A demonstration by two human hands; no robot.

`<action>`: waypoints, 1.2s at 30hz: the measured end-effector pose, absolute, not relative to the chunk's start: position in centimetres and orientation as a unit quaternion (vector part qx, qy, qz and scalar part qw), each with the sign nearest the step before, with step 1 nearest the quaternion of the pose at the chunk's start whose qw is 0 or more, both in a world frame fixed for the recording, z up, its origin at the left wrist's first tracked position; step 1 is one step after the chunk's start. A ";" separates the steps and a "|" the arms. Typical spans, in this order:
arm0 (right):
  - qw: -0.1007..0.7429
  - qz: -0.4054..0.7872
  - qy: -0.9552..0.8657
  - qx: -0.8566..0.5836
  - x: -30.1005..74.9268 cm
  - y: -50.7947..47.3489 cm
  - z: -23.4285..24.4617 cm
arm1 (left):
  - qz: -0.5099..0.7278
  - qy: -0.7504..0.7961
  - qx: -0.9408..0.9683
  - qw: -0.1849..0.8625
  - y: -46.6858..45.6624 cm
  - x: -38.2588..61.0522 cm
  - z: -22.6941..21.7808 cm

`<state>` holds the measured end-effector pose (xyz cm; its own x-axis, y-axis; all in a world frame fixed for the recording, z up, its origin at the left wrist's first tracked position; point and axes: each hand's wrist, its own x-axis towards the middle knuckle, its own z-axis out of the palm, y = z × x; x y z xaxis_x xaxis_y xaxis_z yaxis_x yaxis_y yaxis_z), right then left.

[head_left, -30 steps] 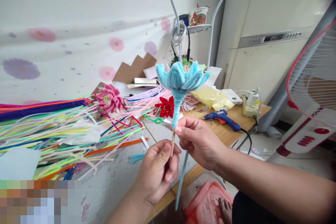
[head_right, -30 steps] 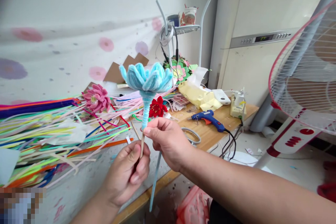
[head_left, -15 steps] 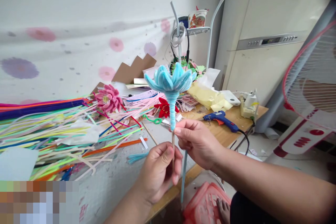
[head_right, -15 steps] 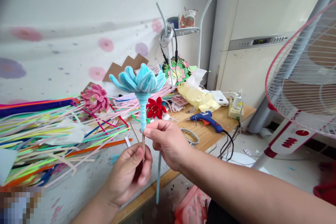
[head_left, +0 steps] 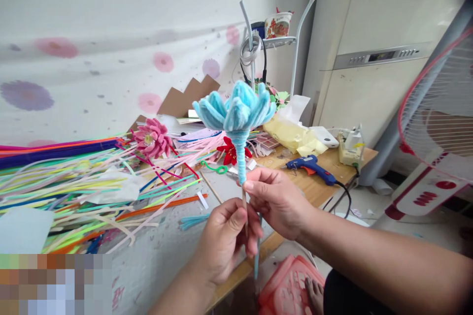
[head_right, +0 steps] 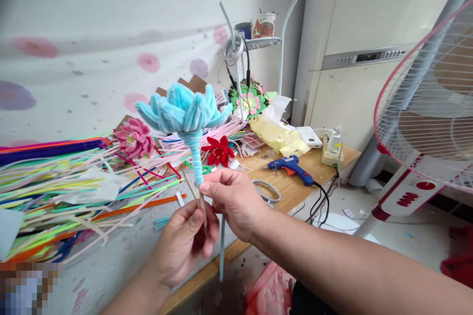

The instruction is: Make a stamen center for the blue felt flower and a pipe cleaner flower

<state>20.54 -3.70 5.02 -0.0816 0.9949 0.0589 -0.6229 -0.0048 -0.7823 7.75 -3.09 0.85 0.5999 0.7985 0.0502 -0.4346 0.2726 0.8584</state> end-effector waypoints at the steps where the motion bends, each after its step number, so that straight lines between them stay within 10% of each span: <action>1: 0.632 0.640 -0.331 -0.285 20.5 -3.6 5.0 | 0.420 0.228 0.460 0.748 -3.1 7.9 0.8; 28: 0.620 0.624 -0.394 -0.267 21.7 -3.1 4.4 | 0.328 0.134 0.423 0.834 -3.0 7.4 0.7; 36: 0.653 0.585 -0.356 -0.323 21.4 -2.7 4.1 | 0.437 0.275 0.485 0.706 -3.1 8.0 0.8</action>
<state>21.41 -2.75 4.11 0.0630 0.9943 0.0865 -0.5341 0.1068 -0.8387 7.95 -3.11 0.77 0.4670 0.8835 0.0366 -0.3504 0.1469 0.9250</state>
